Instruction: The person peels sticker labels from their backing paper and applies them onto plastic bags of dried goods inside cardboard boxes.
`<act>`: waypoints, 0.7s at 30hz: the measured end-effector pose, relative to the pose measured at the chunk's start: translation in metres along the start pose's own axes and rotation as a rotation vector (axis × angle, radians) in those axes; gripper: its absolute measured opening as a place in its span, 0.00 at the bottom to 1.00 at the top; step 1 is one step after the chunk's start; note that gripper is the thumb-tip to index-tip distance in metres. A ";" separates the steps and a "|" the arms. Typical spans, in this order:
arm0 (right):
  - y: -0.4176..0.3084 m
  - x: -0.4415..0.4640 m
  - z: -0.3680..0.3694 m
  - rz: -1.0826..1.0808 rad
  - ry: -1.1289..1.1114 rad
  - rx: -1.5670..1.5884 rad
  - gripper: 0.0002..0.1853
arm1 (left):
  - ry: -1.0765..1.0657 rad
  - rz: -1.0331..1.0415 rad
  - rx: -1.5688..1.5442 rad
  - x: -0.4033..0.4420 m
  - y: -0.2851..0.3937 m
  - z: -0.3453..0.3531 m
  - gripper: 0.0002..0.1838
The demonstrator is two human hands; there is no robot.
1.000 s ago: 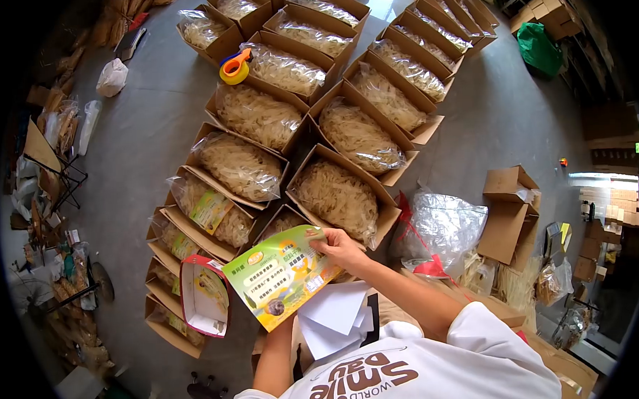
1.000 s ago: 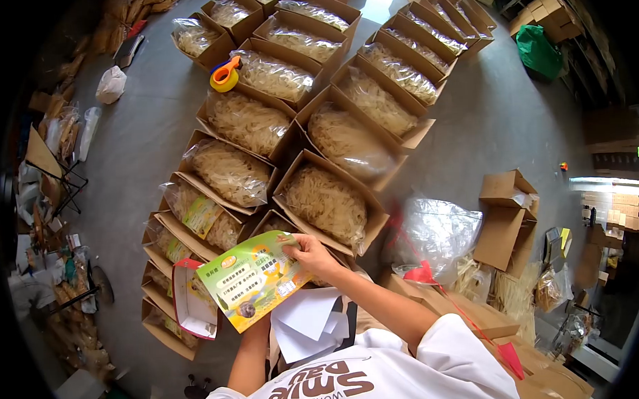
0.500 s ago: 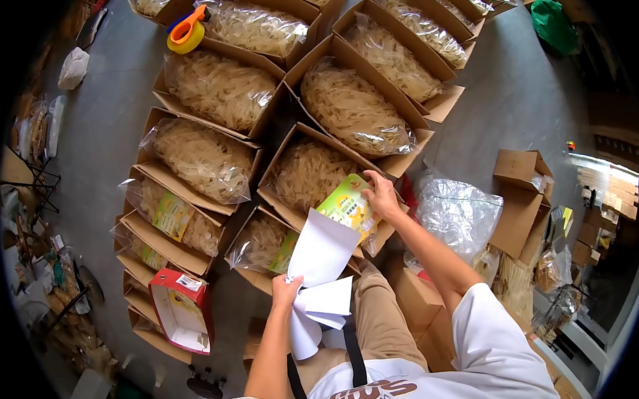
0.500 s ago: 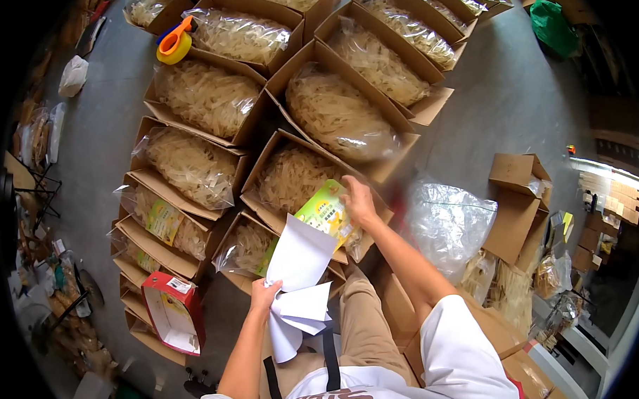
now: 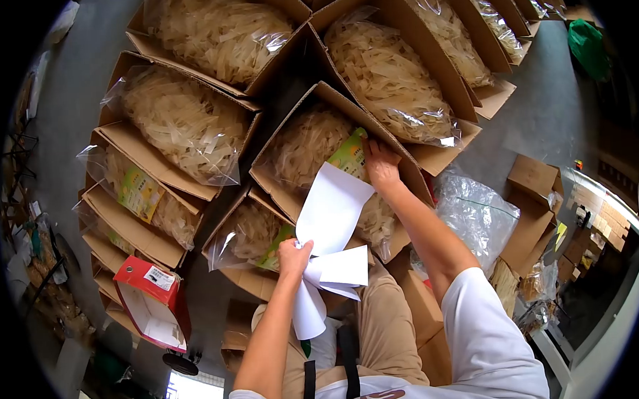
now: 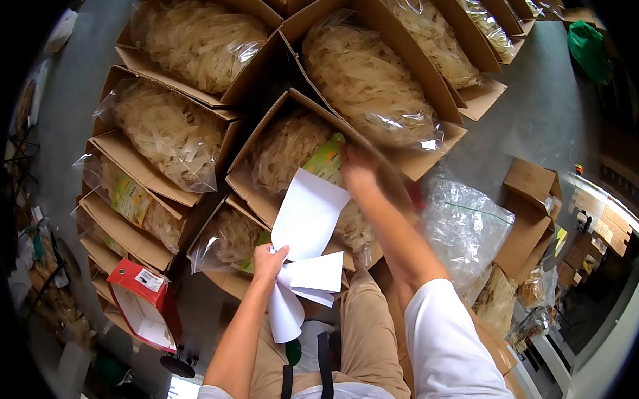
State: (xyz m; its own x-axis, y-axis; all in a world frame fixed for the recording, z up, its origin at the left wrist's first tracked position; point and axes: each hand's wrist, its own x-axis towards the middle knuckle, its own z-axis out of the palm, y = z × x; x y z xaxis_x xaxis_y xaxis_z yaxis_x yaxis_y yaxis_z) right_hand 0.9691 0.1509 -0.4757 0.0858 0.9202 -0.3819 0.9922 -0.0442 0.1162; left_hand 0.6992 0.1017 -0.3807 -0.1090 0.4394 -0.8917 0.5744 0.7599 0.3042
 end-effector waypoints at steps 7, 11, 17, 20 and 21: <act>-0.003 -0.029 -0.037 -0.093 0.107 0.082 0.31 | -0.046 -0.060 -0.243 -0.007 -0.029 -0.006 0.12; 0.002 -0.045 0.005 0.219 0.043 0.836 0.32 | -0.049 -0.080 -0.239 -0.012 -0.040 -0.015 0.12; -0.020 -0.030 -0.054 0.047 -0.129 0.385 0.38 | -0.032 -0.104 -0.301 -0.024 -0.068 -0.030 0.12; -0.047 -0.052 -0.052 -0.402 -0.020 0.239 0.32 | -0.051 -0.133 -0.354 -0.042 -0.079 -0.045 0.12; -0.056 -0.060 -0.039 -0.652 0.011 0.088 0.30 | -0.065 -0.140 -0.342 -0.051 -0.082 -0.053 0.12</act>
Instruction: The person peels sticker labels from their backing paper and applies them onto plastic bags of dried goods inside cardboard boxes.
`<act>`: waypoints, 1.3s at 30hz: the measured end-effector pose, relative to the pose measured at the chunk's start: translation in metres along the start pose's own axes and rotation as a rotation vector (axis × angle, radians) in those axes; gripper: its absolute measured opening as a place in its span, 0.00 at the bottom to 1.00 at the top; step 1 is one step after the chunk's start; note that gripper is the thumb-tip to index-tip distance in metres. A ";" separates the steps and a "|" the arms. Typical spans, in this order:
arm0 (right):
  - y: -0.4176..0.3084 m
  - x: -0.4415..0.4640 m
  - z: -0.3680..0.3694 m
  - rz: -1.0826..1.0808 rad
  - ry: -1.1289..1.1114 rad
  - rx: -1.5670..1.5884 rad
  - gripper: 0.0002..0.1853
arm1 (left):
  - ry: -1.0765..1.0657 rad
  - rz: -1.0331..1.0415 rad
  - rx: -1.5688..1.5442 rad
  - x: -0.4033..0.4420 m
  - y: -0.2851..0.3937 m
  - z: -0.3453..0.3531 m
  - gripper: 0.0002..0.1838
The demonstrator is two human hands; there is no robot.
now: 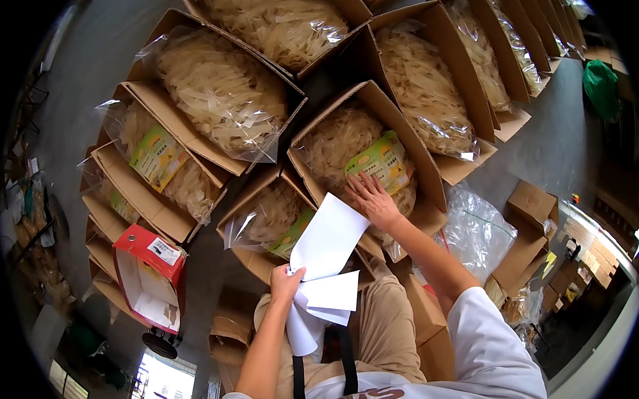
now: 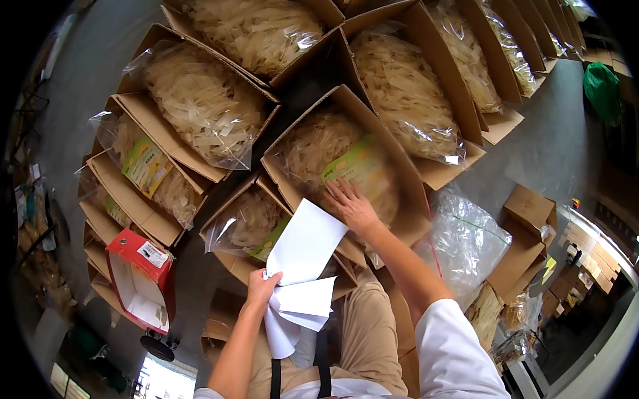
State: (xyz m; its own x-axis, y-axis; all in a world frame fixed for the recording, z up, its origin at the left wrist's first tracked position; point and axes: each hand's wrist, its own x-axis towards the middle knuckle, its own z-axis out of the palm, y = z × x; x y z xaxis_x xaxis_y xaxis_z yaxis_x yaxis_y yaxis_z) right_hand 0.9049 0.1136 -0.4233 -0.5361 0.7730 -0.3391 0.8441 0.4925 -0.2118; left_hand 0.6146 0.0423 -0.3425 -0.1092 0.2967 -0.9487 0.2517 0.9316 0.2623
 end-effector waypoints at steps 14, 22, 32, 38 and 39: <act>-0.082 -0.020 -0.047 0.517 0.047 0.654 0.22 | 0.543 -0.041 -0.646 -0.089 -0.065 -0.203 0.12; -0.165 0.011 -0.123 0.418 0.213 0.850 0.21 | 0.264 0.139 -1.299 -0.027 -0.106 -0.269 0.20; -0.268 0.076 -0.190 0.113 0.220 0.976 0.17 | 0.201 0.274 -1.466 -0.030 -0.112 -0.251 0.22; -0.281 0.066 -0.246 0.087 0.280 1.078 0.12 | 0.393 0.097 -1.229 -0.104 -0.114 -0.182 0.17; -0.276 0.059 -0.253 0.095 0.282 1.076 0.09 | 0.371 0.046 -1.078 -0.126 -0.098 -0.176 0.17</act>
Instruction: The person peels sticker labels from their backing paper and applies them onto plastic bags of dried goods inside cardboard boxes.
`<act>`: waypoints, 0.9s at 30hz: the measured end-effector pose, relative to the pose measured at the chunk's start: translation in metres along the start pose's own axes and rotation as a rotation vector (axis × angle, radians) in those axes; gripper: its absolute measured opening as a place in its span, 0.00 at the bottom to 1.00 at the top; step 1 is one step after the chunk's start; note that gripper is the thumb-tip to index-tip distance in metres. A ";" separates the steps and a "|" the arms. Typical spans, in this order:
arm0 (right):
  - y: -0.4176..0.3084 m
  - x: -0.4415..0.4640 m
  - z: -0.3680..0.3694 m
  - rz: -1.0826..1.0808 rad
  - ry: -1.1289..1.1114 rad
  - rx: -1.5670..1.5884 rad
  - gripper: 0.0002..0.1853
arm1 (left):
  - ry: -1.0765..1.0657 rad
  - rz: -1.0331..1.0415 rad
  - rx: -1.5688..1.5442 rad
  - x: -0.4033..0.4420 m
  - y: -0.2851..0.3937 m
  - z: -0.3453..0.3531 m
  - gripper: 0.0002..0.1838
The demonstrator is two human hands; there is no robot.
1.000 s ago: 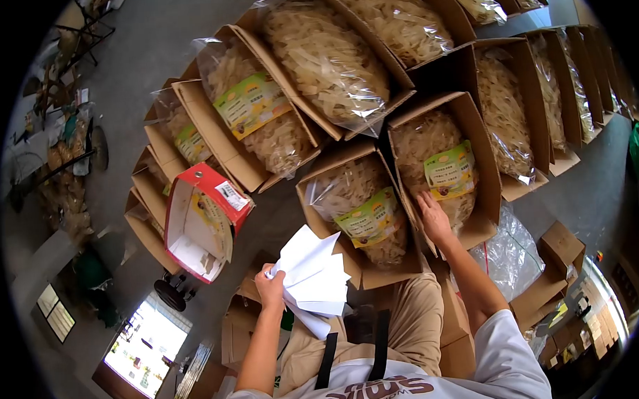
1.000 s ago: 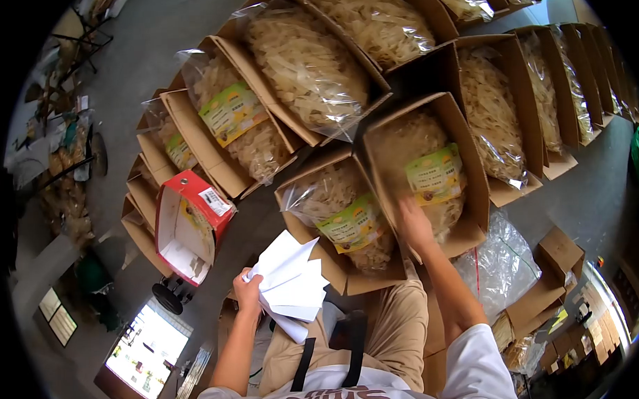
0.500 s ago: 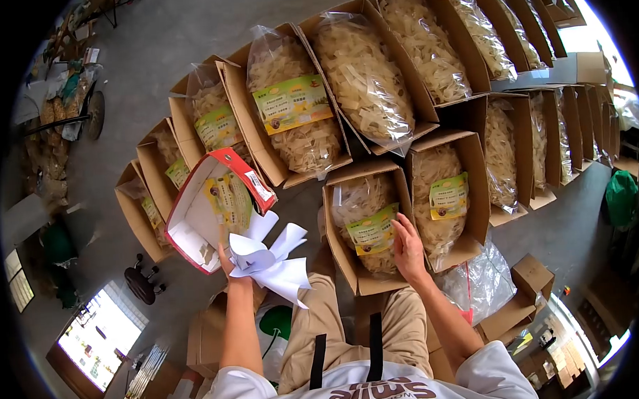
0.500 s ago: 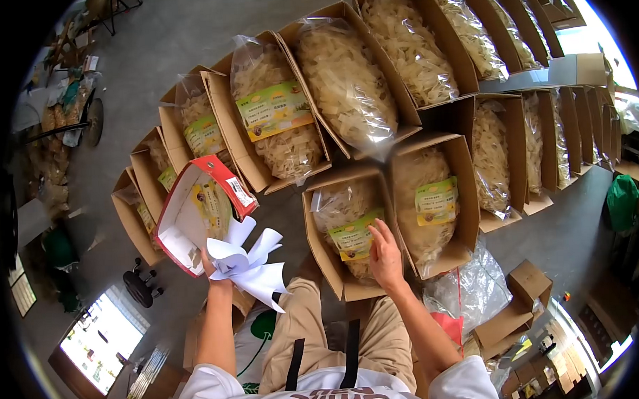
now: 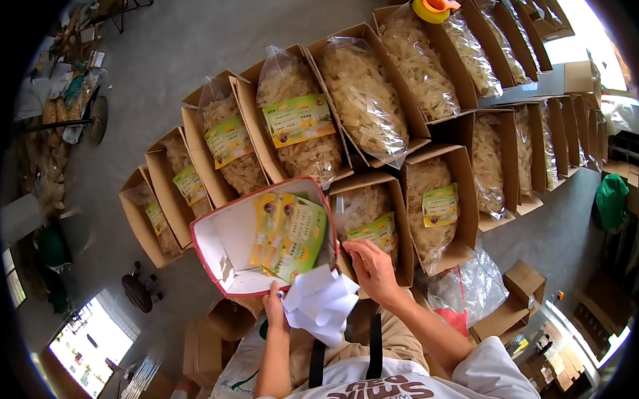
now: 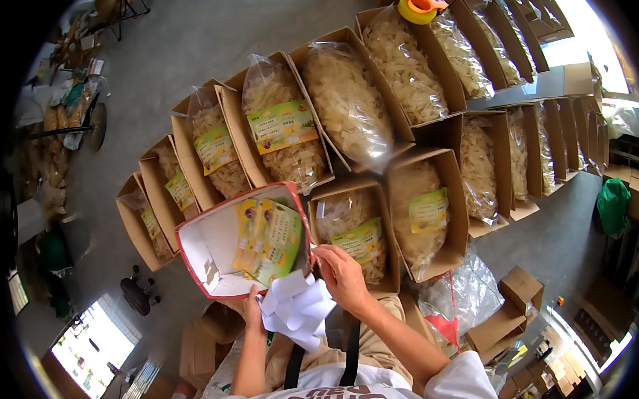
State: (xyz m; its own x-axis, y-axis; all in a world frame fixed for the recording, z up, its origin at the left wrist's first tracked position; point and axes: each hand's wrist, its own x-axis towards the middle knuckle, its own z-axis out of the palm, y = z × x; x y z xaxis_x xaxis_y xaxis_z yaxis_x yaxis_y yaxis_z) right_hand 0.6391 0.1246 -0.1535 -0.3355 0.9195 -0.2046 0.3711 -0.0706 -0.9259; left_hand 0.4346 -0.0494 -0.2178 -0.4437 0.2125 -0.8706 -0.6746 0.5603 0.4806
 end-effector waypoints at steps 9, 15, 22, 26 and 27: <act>0.034 -0.056 -0.055 0.563 -0.212 -0.584 0.16 | -0.398 -0.112 0.362 -0.023 -0.067 0.116 0.14; 0.116 -0.066 -0.092 0.685 0.033 -0.676 0.29 | -0.489 -0.420 0.308 -0.023 -0.118 0.199 0.15; 0.189 -0.046 -0.111 1.117 0.016 -0.176 0.32 | -0.428 -0.480 0.501 -0.005 -0.128 0.205 0.15; 0.215 -0.050 -0.090 1.343 0.100 0.098 0.25 | -0.414 -0.533 0.439 -0.011 -0.129 0.202 0.15; 0.215 -0.053 -0.086 1.410 0.088 0.191 0.23 | -0.402 -0.532 0.471 -0.012 -0.131 0.199 0.15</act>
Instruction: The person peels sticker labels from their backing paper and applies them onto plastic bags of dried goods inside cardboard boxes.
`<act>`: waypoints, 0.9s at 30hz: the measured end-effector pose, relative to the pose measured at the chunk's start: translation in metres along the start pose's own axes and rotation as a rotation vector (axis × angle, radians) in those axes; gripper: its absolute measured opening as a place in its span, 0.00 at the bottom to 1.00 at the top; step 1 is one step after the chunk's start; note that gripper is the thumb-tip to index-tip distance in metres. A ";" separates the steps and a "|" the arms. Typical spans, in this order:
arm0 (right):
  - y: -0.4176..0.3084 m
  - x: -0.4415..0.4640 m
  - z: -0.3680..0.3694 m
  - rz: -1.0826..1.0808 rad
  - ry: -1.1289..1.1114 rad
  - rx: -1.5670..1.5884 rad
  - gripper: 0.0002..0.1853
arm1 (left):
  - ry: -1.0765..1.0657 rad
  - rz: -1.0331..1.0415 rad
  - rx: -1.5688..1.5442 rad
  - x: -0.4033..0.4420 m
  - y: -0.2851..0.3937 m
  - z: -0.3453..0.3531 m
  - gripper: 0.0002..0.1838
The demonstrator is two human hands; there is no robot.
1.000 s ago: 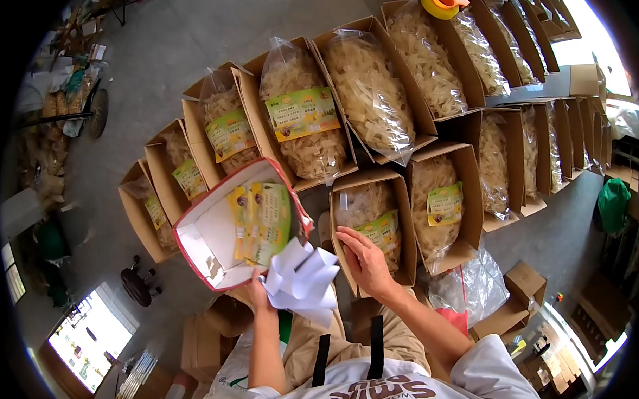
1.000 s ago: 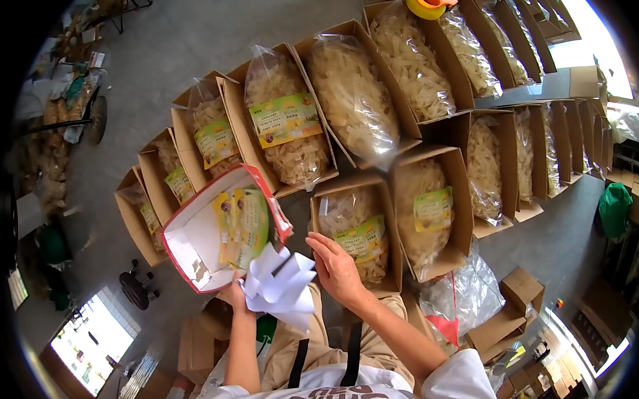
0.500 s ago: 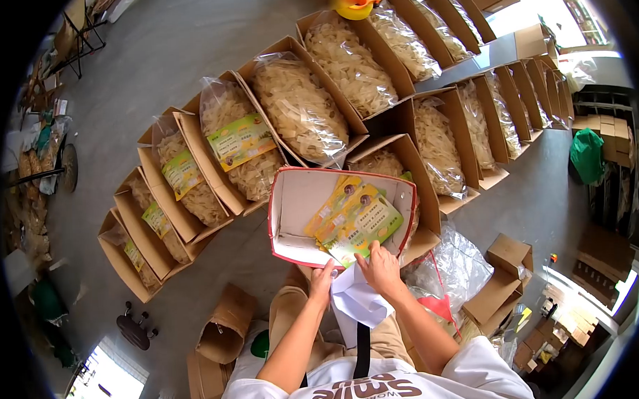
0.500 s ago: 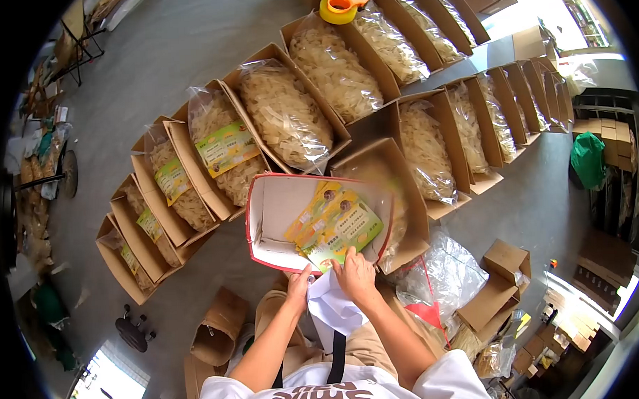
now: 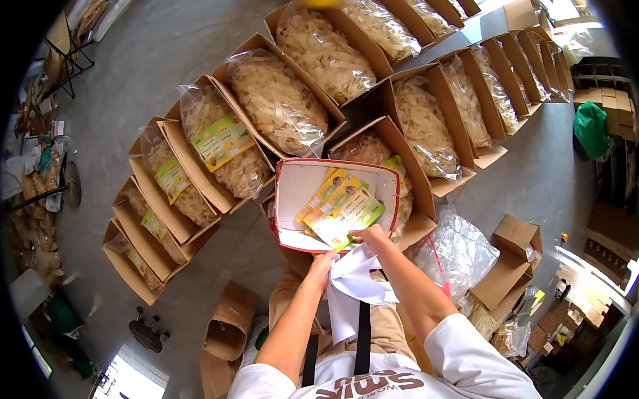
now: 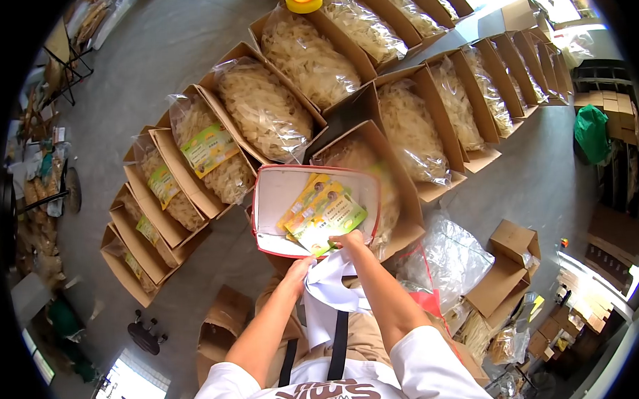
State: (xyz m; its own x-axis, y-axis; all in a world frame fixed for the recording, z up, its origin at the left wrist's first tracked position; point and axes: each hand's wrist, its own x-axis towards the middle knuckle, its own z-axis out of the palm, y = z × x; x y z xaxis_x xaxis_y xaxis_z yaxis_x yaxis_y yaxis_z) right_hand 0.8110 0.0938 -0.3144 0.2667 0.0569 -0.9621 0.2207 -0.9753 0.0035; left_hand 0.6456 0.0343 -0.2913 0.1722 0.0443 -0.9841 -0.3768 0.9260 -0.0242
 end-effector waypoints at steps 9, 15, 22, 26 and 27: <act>0.056 -0.042 -0.016 -0.604 0.522 -0.240 0.08 | 0.204 0.312 0.407 -0.063 -0.008 -0.012 0.26; 0.059 -0.074 -0.052 -0.543 0.352 -0.284 0.11 | 0.199 0.517 0.498 -0.148 0.024 -0.018 0.15; 0.041 -0.139 -0.076 -0.894 0.587 -0.363 0.09 | 0.453 1.087 1.156 -0.235 0.049 0.019 0.03; 0.026 -0.220 -0.092 -1.241 0.493 -0.602 0.06 | 0.200 1.362 1.455 -0.263 0.044 0.049 0.11; 0.023 -0.241 -0.095 -1.358 0.440 -0.737 0.06 | 0.179 1.335 1.483 -0.273 0.043 0.060 0.11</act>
State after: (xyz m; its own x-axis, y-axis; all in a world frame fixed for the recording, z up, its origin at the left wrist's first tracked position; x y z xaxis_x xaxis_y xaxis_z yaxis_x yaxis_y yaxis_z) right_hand 0.8404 0.0779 -0.0562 -0.2867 0.9340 -0.2133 0.8550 0.1490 -0.4967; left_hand 0.6371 0.0842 -0.0128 0.3620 0.8949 -0.2610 0.7541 -0.1166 0.6463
